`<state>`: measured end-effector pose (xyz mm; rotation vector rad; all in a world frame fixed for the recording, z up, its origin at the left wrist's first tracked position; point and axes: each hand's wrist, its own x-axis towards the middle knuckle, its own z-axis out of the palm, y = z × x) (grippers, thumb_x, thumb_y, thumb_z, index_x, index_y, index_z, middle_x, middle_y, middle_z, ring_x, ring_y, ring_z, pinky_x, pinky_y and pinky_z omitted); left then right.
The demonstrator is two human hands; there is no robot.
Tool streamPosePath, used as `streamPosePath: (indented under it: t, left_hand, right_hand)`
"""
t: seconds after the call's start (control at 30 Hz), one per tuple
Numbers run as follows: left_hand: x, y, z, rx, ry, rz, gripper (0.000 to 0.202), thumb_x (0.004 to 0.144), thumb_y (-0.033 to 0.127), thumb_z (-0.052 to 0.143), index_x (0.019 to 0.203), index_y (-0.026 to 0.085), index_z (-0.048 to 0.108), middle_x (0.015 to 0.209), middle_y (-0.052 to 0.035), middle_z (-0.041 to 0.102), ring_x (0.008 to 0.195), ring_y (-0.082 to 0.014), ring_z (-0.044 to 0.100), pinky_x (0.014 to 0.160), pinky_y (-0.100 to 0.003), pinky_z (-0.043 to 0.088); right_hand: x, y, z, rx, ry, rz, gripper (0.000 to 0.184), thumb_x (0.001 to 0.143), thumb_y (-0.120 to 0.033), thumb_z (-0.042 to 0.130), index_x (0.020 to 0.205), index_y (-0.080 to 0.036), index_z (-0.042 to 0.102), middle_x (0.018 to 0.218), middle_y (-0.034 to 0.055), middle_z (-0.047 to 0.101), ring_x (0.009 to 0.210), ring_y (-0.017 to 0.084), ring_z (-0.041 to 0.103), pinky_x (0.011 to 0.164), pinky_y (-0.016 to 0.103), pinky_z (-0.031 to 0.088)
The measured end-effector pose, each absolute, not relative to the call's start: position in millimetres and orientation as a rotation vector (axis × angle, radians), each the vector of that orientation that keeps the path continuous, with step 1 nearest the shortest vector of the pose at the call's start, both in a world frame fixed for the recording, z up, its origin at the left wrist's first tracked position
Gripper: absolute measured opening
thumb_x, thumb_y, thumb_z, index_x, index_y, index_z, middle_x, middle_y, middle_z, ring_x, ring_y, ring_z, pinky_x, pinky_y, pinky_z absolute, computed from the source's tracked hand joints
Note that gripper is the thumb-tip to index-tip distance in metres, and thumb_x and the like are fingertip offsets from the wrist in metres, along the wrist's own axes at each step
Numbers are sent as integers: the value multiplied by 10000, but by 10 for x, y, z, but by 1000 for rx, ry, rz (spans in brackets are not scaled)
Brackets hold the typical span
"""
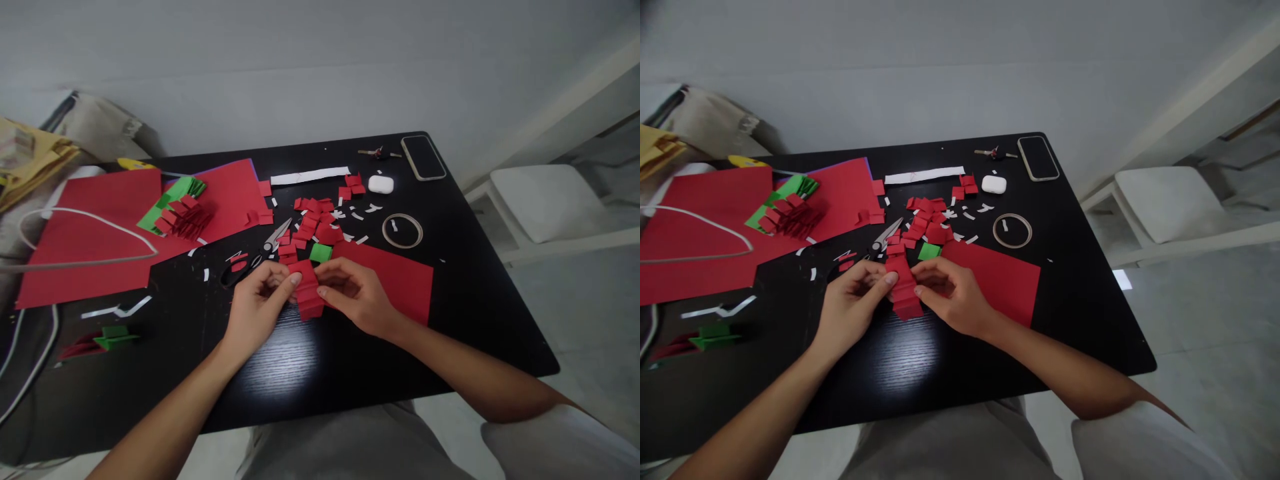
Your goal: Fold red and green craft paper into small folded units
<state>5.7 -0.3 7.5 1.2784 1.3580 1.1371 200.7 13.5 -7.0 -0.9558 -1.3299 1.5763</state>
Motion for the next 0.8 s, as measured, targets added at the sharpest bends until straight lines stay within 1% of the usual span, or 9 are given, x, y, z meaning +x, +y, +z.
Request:
streamPosePath:
  t: [0.17,0.3,0.47,0.53,0.6,0.73,0.8]
  left_hand:
    - [45,1,84,1294,1357,1118,128,902,282,729,831,187,682,654,25,689,572,-103,653,577,-192,537]
    - [45,1,98,1315,1325,1122,193,872,343,780,821,189,677,662,24,684,584,-109,650,582,-204,545]
    - [46,2,99,1253,1277,1110,271,815,404,840,848,190,676,725,15,700,583,-113,647,573,-227,556]
    - [36,0,83,1256,1277,1106,251,814,385,839,855,191,684,725,15,700,590,-115,646,574,-227,553]
    - [17,-3,63,1283,1276,1092,193,822,331,828,873,192,705,739,8,710,622,-121,655,596,-227,553]
    - [-20,-10,42,1376,1283,1070,71,846,242,778,889,193,749,869,-26,757,699,-127,675,654,-231,557]
    - [-26,-14,44,1403,1304,1075,46,849,223,766,882,192,758,891,-27,765,699,-122,674,658,-226,559]
  right_hand:
    - [1998,142,-69,-958,-1320,1592,212,854,-241,780,1056,-225,720,1023,45,801,946,190,776,887,333,636]
    - [1991,148,-75,-983,-1305,1593,206,832,-301,821,1000,-227,727,975,31,801,900,187,775,868,337,641]
    - [1990,166,-87,-1024,-1296,1553,187,815,-343,841,928,-235,739,924,19,797,873,191,771,828,333,645]
    - [1995,176,-96,-1033,-1286,1564,208,805,-366,851,922,-232,743,922,24,798,877,198,772,828,341,646]
    - [2000,185,-107,-1037,-1280,1561,203,806,-369,850,909,-226,748,909,25,794,872,197,769,827,340,641]
    - [2001,191,-115,-1053,-1273,1535,164,810,-345,848,857,-218,756,894,26,784,862,191,762,811,327,632]
    - [1996,188,-109,-1041,-1255,1550,180,788,-349,870,853,-218,765,916,30,787,870,192,763,817,327,633]
